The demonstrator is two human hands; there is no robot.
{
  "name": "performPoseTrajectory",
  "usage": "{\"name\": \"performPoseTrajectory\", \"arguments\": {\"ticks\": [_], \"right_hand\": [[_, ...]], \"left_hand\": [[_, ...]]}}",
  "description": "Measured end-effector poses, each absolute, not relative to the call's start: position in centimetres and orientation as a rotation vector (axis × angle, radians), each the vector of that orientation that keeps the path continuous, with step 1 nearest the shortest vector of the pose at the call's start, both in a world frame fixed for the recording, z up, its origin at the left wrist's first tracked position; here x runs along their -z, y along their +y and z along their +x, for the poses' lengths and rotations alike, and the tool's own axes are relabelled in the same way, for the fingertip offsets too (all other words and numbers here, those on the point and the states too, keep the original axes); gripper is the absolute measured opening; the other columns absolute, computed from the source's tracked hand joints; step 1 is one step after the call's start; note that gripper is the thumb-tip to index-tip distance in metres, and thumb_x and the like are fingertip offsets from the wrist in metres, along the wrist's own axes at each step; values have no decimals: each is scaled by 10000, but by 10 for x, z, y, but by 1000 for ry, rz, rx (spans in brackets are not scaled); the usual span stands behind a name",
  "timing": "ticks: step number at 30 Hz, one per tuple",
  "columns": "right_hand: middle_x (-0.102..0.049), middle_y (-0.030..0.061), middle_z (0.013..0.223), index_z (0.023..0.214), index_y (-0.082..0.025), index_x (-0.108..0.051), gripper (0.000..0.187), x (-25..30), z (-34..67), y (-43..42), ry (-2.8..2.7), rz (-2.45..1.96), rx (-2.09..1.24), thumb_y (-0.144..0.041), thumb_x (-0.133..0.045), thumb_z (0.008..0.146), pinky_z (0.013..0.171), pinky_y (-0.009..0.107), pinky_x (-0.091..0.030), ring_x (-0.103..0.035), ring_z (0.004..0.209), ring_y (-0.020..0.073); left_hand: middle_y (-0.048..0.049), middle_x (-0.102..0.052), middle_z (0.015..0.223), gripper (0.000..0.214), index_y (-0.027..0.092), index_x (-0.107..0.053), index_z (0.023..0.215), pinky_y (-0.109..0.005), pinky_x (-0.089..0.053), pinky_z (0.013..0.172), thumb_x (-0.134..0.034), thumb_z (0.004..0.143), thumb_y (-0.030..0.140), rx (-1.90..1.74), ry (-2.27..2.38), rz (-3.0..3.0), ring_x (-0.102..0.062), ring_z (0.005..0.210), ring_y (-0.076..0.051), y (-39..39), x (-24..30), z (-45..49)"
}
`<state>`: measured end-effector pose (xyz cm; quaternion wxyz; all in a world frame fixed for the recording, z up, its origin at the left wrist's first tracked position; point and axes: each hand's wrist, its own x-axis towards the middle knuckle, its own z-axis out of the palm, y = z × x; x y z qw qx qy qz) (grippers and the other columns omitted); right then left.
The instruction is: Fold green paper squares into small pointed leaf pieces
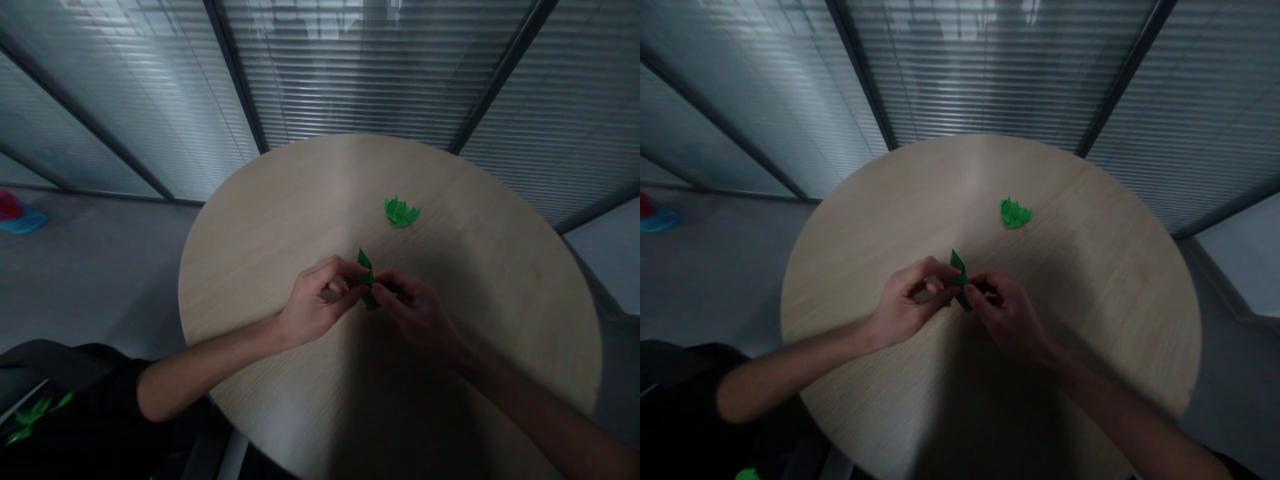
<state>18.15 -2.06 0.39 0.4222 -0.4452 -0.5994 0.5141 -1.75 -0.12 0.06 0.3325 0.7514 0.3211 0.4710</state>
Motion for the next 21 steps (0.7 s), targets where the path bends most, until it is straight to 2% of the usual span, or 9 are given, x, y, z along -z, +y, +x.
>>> {"name": "performPoseTrajectory", "arguments": {"ticks": [7,11,16,18,21], "right_hand": [[-751,19,824,920,-202,-735,133,-6,181,-21,-1534,-1095,-1179,-297,-646,946,661,235,-577,-711,725,138],[-736,2,814,918,-211,-727,111,-4,182,-22,-1571,-1058,-1097,-269,-644,964,658,226,-568,-701,726,129],[-716,-6,822,919,-216,-720,110,-5,184,-23,-1670,-1018,-949,-222,-631,983,667,234,-557,-689,733,126],[-718,-2,843,933,-219,-723,107,-5,185,-23,-1713,-1006,-891,-209,-630,985,683,246,-556,-690,751,131],[-721,7,848,935,-224,-728,102,-5,185,-23,-1733,-1015,-836,-208,-641,984,698,272,-557,-688,764,146]], "left_hand": [[-20,-683,862,188,137,-721,1119,-186,-529,590,-733,931,127,-1221,823,2087,-627,646,-79,0,-1,-19],[-44,-672,944,161,161,-735,1099,-210,-563,632,-734,939,148,-1271,774,2098,-661,756,-108,3,0,-19],[-103,-704,1175,165,182,-717,1111,-362,-606,932,-721,949,154,-1288,733,2146,-701,1097,-200,5,-3,-20],[-105,-732,1177,170,176,-701,1125,-368,-605,948,-705,958,146,-1240,724,2131,-720,1092,-199,4,-4,-20],[-89,-769,1074,156,160,-692,1111,-323,-620,883,-702,956,139,-1199,722,2092,-751,987,-177,2,-4,-20]]}}
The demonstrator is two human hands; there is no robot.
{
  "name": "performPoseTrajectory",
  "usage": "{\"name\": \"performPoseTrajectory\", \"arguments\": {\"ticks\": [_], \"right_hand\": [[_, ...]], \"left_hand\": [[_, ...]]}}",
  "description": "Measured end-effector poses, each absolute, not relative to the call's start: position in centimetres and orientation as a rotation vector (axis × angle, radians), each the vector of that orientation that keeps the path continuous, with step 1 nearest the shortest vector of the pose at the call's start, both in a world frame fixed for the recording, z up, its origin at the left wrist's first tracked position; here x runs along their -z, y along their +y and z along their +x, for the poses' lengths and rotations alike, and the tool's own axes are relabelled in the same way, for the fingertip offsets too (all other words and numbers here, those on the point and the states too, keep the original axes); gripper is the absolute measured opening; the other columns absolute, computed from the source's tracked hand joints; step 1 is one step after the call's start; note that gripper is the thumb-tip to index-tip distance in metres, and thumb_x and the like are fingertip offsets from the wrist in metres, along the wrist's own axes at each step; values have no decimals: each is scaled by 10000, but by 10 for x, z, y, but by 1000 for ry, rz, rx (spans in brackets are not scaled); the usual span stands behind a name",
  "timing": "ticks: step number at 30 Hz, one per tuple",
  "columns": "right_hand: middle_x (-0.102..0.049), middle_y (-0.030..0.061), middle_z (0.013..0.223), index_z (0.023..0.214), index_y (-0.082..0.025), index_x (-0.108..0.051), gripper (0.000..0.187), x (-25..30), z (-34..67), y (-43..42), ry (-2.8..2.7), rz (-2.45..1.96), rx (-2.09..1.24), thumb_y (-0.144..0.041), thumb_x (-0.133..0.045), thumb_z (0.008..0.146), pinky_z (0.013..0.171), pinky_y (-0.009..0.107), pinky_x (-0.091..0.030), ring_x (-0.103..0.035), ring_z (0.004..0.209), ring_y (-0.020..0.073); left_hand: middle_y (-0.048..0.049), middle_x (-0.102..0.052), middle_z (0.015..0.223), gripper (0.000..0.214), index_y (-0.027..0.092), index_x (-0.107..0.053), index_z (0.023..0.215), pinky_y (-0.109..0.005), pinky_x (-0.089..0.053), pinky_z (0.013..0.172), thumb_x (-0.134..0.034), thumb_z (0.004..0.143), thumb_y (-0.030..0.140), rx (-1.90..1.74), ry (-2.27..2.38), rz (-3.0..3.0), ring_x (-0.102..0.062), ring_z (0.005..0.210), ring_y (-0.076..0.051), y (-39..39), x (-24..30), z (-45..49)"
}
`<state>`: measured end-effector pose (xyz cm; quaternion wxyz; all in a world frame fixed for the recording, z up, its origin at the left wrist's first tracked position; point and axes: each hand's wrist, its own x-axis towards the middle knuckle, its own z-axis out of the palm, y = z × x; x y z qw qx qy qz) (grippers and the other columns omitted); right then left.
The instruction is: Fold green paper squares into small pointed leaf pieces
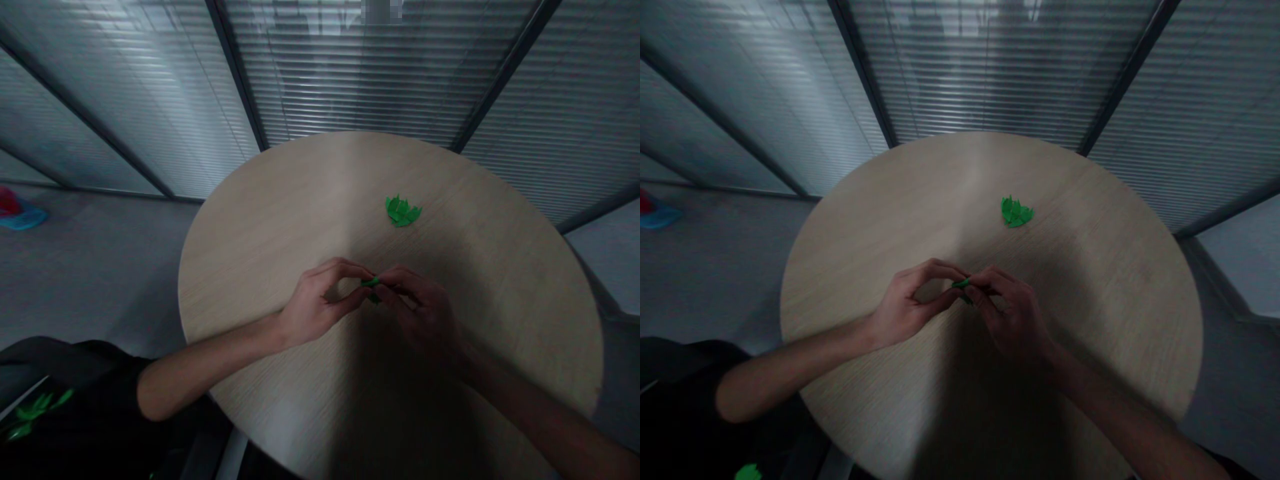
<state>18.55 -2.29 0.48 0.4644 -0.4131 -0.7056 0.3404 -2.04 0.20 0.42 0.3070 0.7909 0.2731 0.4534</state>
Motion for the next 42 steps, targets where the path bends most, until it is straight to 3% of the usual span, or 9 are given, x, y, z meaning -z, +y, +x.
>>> {"name": "performPoseTrajectory", "arguments": {"ticks": [7,14,19,27,34,38,42], "right_hand": [[-704,5,849,920,-245,-755,68,-8,182,-25,-1557,-1005,-1001,-212,-698,938,676,272,-587,-697,755,149],[-727,17,889,898,-248,-762,23,-9,183,-21,-1494,-978,-1123,-242,-739,896,736,284,-596,-712,826,165],[-733,22,805,877,-212,-715,155,-5,183,-20,-1407,-1117,-1198,-358,-769,885,650,258,-567,-699,739,160],[-662,-9,723,819,-218,-644,265,-8,180,-21,-1395,-1166,-1115,-434,-793,858,557,230,-548,-656,632,134],[-693,-1,777,867,-221,-648,252,-11,181,-22,-1350,-1148,-1068,-432,-787,867,587,258,-614,-699,645,143],[-733,11,798,882,-221,-712,152,-10,181,-23,-1367,-1122,-1106,-361,-771,880,613,259,-624,-713,660,144],[-756,21,829,921,-228,-772,98,-10,181,-23,-1421,-1089,-1158,-315,-732,898,620,262,-615,-708,662,141]], "left_hand": [[-79,-772,1037,197,177,-701,1153,-306,-625,819,-714,956,179,-1219,748,2124,-751,920,-171,2,-3,-20],[-107,-745,1183,184,184,-690,1134,-369,-613,914,-723,953,189,-1237,712,2129,-732,1071,-202,3,-4,-21],[-63,-762,980,169,163,-684,1078,-285,-603,776,-760,929,184,-1224,764,2124,-739,871,-157,1,0,-22],[-51,-750,915,185,161,-697,1040,-260,-610,697,-798,907,242,-1270,754,2109,-729,775,-141,-3,1,-20],[-97,-764,971,200,138,-689,1184,-253,-622,647,-567,1026,151,-1182,750,2060,-749,772,-145,-6,-3,-20],[-69,-763,934,103,146,-699,1077,-211,-597,629,-658,982,154,-1161,805,1889,-738,756,-128,-6,-4,-17],[-21,-732,846,178,161,-680,1067,-189,-581,591,-763,911,183,-1146,824,1756,-706,680,-107,-4,-3,-15]]}}
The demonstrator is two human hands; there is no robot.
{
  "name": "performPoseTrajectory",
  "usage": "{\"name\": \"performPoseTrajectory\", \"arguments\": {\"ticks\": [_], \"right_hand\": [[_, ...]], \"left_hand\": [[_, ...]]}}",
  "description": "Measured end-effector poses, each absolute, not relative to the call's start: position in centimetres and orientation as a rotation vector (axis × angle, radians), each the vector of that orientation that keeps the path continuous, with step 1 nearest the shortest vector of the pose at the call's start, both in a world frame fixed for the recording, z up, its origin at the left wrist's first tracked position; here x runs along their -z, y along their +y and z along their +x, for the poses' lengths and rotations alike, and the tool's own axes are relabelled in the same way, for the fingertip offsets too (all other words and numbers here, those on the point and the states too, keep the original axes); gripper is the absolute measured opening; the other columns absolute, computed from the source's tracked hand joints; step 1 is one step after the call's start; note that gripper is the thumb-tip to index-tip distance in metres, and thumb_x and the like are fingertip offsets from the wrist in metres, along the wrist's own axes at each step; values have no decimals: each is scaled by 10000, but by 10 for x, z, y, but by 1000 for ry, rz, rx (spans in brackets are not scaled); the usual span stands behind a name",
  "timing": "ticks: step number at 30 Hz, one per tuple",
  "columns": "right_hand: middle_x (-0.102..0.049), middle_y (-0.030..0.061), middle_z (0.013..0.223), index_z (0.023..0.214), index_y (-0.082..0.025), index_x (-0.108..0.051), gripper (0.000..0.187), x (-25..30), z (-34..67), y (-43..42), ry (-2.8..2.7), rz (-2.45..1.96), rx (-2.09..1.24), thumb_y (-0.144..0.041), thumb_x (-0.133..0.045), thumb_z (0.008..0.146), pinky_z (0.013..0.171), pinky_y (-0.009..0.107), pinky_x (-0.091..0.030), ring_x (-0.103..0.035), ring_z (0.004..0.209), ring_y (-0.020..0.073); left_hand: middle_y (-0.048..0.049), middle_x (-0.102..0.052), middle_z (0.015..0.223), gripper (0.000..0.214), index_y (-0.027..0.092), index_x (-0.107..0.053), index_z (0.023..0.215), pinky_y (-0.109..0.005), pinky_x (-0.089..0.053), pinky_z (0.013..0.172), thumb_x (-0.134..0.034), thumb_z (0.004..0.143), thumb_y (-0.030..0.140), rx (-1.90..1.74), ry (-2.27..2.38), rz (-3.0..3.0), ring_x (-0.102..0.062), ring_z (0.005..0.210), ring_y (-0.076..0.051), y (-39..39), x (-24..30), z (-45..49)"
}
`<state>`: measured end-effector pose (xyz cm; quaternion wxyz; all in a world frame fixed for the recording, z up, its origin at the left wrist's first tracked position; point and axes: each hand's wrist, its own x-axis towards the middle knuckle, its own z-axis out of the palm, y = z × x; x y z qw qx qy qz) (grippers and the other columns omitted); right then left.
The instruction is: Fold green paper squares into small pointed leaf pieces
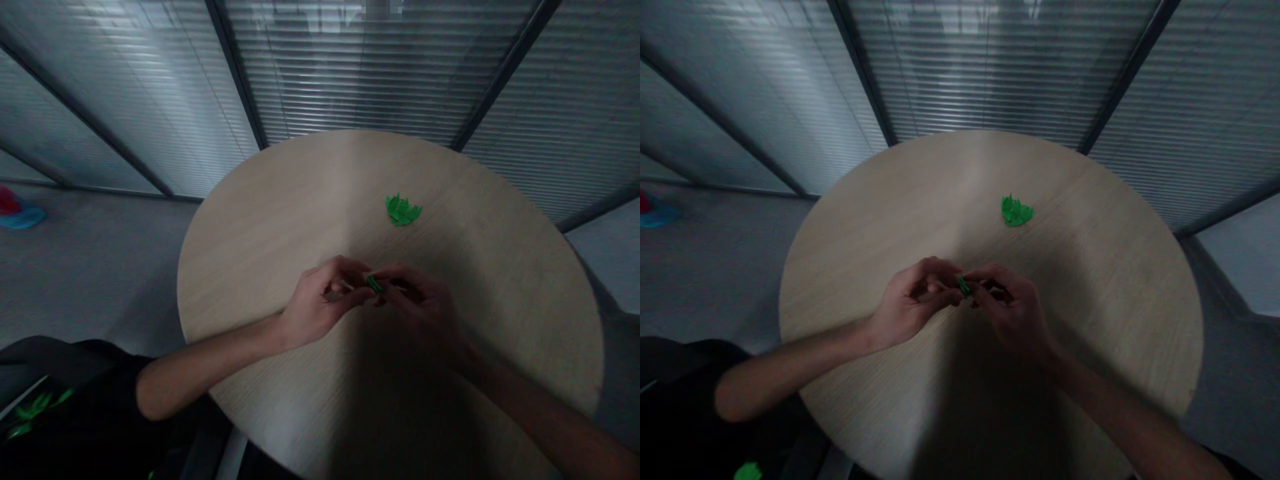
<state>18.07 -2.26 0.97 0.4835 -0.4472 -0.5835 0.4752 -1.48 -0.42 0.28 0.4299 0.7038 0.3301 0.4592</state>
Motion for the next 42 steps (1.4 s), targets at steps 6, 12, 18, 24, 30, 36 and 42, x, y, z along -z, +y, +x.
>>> {"name": "performPoseTrajectory", "arguments": {"ticks": [6,12,18,24,30,36,42], "right_hand": [[-758,32,852,966,-221,-790,182,-14,183,-23,-1575,-1059,-1203,-307,-630,955,622,261,-584,-698,693,144],[-764,32,891,1079,-232,-777,183,-13,185,-22,-1544,-1009,-1355,-294,-679,938,660,263,-587,-702,744,149],[-764,26,832,1082,-222,-763,193,-9,186,-20,-1502,-1010,-1403,-306,-676,931,675,281,-604,-717,722,158],[-737,31,811,1043,-192,-755,188,-4,184,-22,-1498,-1095,-1258,-286,-655,914,639,261,-576,-696,697,151],[-731,26,781,978,-178,-753,166,-6,183,-22,-1481,-1082,-1252,-299,-666,902,616,240,-556,-679,664,134],[-735,22,771,938,-182,-755,145,-9,182,-24,-1494,-1069,-1309,-294,-670,899,620,224,-544,-677,671,127],[-721,15,733,891,-181,-758,151,-8,181,-22,-1452,-1039,-1335,-303,-672,913,591,216,-538,-653,636,119]], "left_hand": [[20,-649,715,181,159,-643,956,-163,-540,476,-783,905,263,-1111,819,1584,-682,563,-97,-3,-1,-14],[55,-620,591,189,172,-620,950,-166,-540,457,-775,913,274,-1124,800,1459,-665,508,-102,-1,2,-12],[34,-660,619,149,163,-620,975,-173,-579,497,-694,976,292,-1079,715,1445,-687,537,-106,0,-2,-11],[-42,-663,857,145,134,-652,1073,-191,-620,553,-546,1039,226,-1091,717,1617,-712,634,-102,-3,-3,-15],[-88,-629,1044,140,153,-705,1054,-175,-568,587,-685,919,119,-1215,774,1941,-671,830,-124,0,-2,-19],[-56,-658,941,40,148,-674,909,-163,-522,542,-683,948,148,-1180,786,1834,-627,676,-78,1,0,-18],[-23,-626,838,86,148,-658,869,-169,-521,527,-697,937,182,-1141,801,1771,-617,612,-74,-1,1,-17]]}}
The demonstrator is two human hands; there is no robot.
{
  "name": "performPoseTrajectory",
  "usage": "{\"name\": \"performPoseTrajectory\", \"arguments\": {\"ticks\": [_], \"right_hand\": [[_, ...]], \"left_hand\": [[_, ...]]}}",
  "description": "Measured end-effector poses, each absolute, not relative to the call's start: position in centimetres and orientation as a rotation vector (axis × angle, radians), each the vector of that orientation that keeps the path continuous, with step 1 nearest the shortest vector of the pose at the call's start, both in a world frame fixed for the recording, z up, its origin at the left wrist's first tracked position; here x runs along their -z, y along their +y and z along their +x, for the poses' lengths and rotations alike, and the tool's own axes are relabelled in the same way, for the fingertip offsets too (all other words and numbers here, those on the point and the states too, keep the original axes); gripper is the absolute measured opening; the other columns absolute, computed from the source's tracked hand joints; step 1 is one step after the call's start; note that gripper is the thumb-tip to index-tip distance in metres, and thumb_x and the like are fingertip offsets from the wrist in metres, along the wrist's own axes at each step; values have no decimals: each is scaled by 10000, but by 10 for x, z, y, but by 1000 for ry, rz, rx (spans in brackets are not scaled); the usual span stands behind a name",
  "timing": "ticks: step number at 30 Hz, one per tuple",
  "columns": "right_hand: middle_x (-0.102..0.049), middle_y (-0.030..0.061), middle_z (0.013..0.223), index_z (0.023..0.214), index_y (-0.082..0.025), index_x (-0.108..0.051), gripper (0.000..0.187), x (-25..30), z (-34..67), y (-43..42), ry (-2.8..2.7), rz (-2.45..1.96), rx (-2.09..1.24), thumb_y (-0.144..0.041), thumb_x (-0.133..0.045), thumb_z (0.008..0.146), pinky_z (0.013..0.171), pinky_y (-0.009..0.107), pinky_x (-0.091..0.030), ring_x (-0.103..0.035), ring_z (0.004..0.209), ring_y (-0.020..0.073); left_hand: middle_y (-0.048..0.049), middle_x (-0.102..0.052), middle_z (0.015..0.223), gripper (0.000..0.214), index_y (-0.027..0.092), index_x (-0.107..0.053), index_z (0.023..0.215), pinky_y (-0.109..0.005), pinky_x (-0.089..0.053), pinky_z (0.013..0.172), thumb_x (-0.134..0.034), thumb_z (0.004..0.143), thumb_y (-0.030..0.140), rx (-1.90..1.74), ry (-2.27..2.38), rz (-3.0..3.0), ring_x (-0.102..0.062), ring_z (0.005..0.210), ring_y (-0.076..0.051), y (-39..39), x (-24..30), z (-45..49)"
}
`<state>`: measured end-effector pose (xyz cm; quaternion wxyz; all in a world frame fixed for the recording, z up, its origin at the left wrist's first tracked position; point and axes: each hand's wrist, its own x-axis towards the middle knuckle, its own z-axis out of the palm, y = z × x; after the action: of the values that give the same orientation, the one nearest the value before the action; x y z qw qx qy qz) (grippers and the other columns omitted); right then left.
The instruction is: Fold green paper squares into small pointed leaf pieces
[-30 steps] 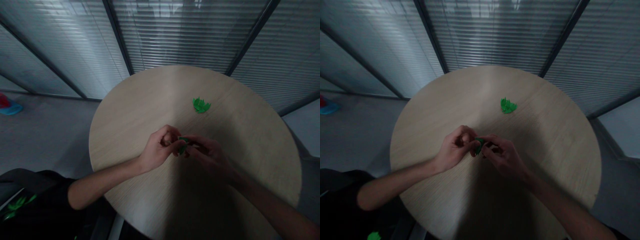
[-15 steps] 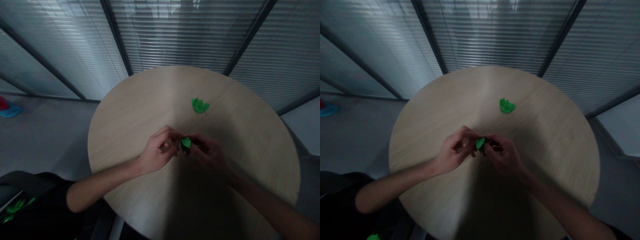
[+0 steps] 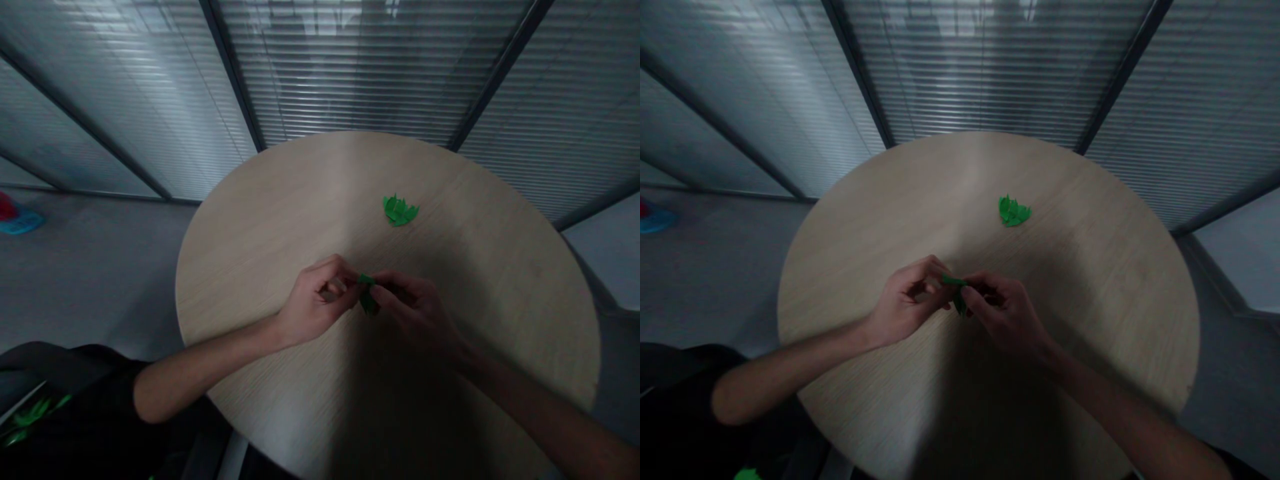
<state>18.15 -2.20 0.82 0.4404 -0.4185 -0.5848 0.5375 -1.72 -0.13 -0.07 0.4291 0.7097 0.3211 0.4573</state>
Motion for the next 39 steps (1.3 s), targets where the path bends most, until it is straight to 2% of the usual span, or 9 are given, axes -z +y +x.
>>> {"name": "performPoseTrajectory", "arguments": {"ticks": [5,17,25,28,34,39], "right_hand": [[-723,15,727,858,-184,-756,167,-6,181,-23,-1425,-1048,-1322,-309,-665,920,593,220,-535,-640,629,117],[-656,14,675,878,-169,-717,253,-4,182,-24,-1456,-1168,-1380,-389,-618,951,541,249,-469,-593,584,128],[-641,6,668,885,-170,-701,250,-2,181,-23,-1464,-1173,-1395,-398,-618,948,518,243,-469,-588,556,123],[-646,8,677,874,-170,-703,245,-3,182,-23,-1483,-1164,-1390,-382,-610,957,526,240,-471,-589,562,118],[-629,-8,637,867,-174,-709,211,-7,181,-24,-1484,-1146,-1386,-351,-621,940,505,224,-457,-576,536,108],[-616,-19,602,869,-177,-702,204,-7,179,-24,-1436,-1185,-1406,-367,-651,919,465,213,-448,-560,490,100]], "left_hand": [[-45,-650,922,85,140,-690,978,-179,-550,542,-687,941,216,-1081,822,1702,-661,662,-91,-3,-2,-15],[16,-641,717,182,143,-633,965,-191,-584,527,-729,915,288,-918,856,1419,-654,575,-97,-2,-2,-14],[10,-650,686,162,134,-626,972,-179,-569,528,-696,937,276,-908,851,1429,-648,565,-93,-1,0,-13],[3,-651,730,173,138,-628,999,-181,-569,524,-696,940,286,-914,852,1469,-640,574,-91,-2,0,-14],[-41,-638,946,109,153,-675,994,-165,-561,549,-697,928,238,-1015,856,1663,-664,700,-93,-3,-1,-16],[-38,-625,909,58,151,-680,937,-175,-546,546,-682,943,209,-1051,852,1710,-643,682,-91,-3,-1,-17]]}}
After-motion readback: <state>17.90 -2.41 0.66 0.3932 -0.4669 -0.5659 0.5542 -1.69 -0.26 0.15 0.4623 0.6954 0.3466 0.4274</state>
